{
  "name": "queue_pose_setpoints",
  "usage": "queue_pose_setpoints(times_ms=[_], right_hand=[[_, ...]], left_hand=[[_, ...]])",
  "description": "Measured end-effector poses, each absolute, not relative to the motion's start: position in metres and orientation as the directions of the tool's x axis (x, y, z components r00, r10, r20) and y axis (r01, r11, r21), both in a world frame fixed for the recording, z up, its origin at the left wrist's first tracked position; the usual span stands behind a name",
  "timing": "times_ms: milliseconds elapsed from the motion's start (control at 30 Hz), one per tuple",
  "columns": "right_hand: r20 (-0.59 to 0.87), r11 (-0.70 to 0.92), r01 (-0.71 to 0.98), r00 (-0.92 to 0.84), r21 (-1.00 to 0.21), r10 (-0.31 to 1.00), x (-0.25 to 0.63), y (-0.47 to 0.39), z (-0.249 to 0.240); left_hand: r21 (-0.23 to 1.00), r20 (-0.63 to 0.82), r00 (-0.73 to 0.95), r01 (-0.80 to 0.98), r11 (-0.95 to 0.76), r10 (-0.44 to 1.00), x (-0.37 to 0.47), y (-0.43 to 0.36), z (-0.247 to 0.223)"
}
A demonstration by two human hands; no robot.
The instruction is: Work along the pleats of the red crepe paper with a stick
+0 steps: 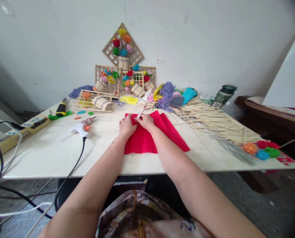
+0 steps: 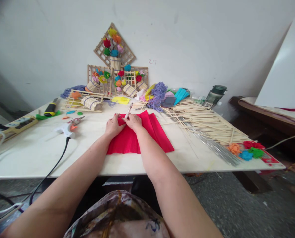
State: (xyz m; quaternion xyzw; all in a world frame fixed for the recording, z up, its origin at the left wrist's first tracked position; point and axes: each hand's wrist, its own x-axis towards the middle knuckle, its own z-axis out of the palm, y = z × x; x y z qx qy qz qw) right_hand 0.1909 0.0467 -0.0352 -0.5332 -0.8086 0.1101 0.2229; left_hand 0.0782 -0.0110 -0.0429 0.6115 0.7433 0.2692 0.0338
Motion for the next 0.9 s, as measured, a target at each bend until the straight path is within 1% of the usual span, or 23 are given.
queue_pose_setpoints(times_ms=[133,300,500,600,667,733,800,900], right_hand=[[0.263,0.393,0.811,-0.304,-0.433,0.916,0.191,0.048,-0.036],[0.286,0.334,0.836,-0.223,-0.436,0.932,0.192,0.048,-0.036],[0.287,0.326,0.839,-0.215,-0.435,0.934,0.193,0.050,-0.037],[0.284,0.298,0.831,-0.178,-0.470,0.942,0.194,0.051,-0.037],[0.272,0.259,0.817,-0.131,-0.515,0.953,0.196,0.054,-0.036],[0.259,0.222,0.797,-0.086,-0.562,0.962,0.198,0.055,-0.036],[0.257,0.205,0.779,-0.058,-0.593,0.965,0.200,0.057,-0.036],[0.267,0.200,0.763,-0.037,-0.615,0.963,0.201,0.057,-0.036]], left_hand=[[0.436,0.264,-0.246,0.893,0.112,0.933,0.079,-0.011,-0.042],[0.435,0.249,-0.239,0.894,0.112,0.939,0.079,-0.011,-0.040],[0.429,0.258,-0.229,0.897,0.101,0.939,0.079,-0.011,-0.041],[0.387,0.288,-0.223,0.917,0.099,0.931,0.079,-0.012,-0.043],[0.339,0.354,-0.202,0.938,0.076,0.913,0.080,-0.013,-0.043],[0.281,0.432,-0.136,0.960,0.010,0.892,0.081,-0.015,-0.042],[0.226,0.478,-0.048,0.972,-0.070,0.877,0.082,-0.015,-0.041],[0.179,0.474,0.043,0.973,-0.144,0.880,0.083,-0.014,-0.041]])
